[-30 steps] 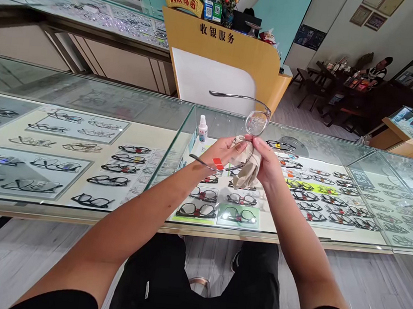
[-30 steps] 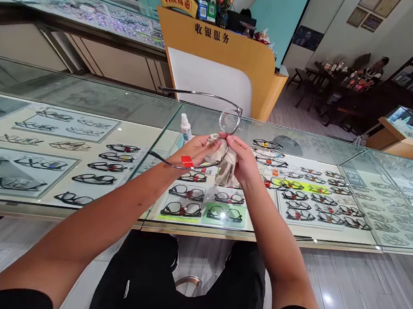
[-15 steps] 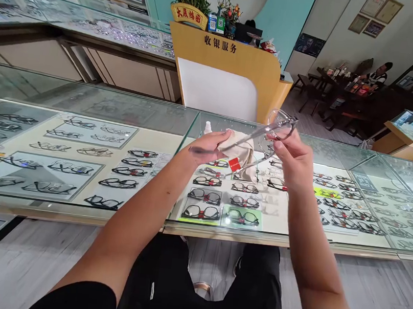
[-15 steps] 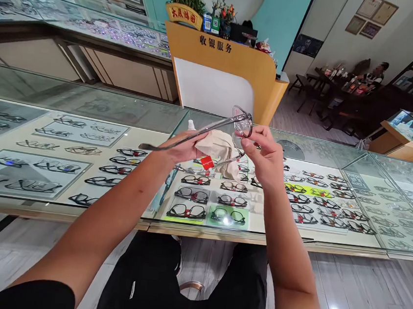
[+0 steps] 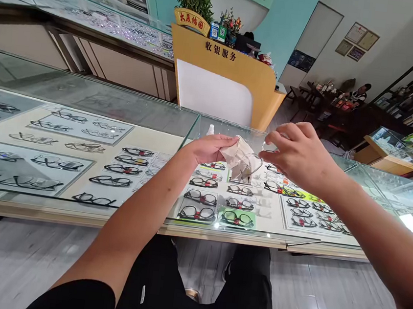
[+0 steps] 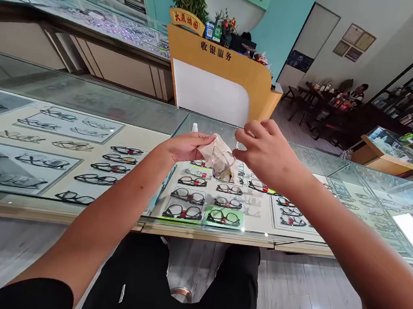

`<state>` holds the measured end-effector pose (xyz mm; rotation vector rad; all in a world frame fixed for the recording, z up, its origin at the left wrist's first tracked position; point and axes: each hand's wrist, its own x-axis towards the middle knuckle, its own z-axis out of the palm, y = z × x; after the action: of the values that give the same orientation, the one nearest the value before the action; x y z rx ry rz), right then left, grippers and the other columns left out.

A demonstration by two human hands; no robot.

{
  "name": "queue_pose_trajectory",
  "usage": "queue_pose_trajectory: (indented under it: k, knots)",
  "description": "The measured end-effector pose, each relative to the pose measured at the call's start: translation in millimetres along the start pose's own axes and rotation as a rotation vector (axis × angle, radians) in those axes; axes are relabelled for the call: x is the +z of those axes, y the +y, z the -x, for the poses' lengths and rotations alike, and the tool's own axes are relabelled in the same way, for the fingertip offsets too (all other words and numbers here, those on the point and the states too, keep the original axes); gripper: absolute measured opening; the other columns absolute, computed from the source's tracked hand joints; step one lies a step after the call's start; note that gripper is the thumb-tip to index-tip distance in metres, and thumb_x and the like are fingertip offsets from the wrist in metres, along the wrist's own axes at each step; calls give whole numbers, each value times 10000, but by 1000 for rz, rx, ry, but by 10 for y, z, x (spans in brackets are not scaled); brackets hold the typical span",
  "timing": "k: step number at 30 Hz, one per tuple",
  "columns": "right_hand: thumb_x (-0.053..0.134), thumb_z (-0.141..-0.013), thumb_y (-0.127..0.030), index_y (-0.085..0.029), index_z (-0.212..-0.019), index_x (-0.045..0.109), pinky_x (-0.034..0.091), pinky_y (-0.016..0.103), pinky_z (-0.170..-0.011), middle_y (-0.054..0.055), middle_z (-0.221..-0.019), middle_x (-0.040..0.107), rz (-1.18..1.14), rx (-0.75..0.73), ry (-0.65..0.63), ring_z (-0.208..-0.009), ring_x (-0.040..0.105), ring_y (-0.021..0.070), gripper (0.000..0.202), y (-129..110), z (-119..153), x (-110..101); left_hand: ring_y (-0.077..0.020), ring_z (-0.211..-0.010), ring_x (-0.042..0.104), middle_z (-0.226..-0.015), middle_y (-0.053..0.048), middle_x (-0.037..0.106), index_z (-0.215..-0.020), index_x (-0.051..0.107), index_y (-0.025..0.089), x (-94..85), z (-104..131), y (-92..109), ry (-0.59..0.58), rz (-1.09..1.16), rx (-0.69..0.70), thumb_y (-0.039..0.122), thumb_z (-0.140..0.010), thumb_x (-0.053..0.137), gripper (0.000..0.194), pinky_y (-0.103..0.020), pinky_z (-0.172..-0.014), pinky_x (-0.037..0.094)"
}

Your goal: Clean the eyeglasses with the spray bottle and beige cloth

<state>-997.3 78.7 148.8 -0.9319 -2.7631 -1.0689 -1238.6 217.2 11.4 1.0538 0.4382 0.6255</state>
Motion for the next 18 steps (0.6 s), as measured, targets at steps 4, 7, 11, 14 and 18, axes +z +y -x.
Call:
queue_pose_trajectory:
  k: [4,7,11,14,18]
  knots:
    - [709,-973,-99,-266,-979,826,338,481,-967,84,-1200,745,47,-66,-18,-1149,512,304,205,-55,-142,25,-177,-772,734,-933,-135,807,-981,827,112,32,63,29,-90,-102,7,541,-826,932,467,-304,-738,601]
    - [732,-954,-93,-251,-959,827,338,487,-969,99,-1221,755,50,-83,-25,-1162,517,313,184,-66,-221,61,-174,-749,706,-883,-117,789,-935,833,128,60,96,39,-140,-165,6,602,-772,950,515,-302,-712,566]
    - [725,-983,-142,-263,-979,827,351,495,-978,92,-1204,757,42,-92,-35,-1174,515,313,158,-54,-267,76,-211,-710,691,-783,-114,751,-883,831,135,50,112,38,-171,-226,22,671,-740,937,565,-353,-691,553]
    - [741,-989,-193,-288,-1043,829,354,501,-1001,78,-1168,759,-8,-76,-31,-1202,508,318,140,-51,-276,71,-229,-699,696,-767,-119,741,-864,829,140,43,117,34,-173,-261,26,661,-767,921,538,-387,-696,566]
    - [724,-996,-196,-284,-1060,827,365,497,-1002,76,-1148,756,2,-81,-43,-1190,512,316,150,-75,-303,98,-223,-761,722,-843,-115,762,-918,820,143,111,104,-3,-196,-211,29,599,-786,937,488,-385,-751,580]
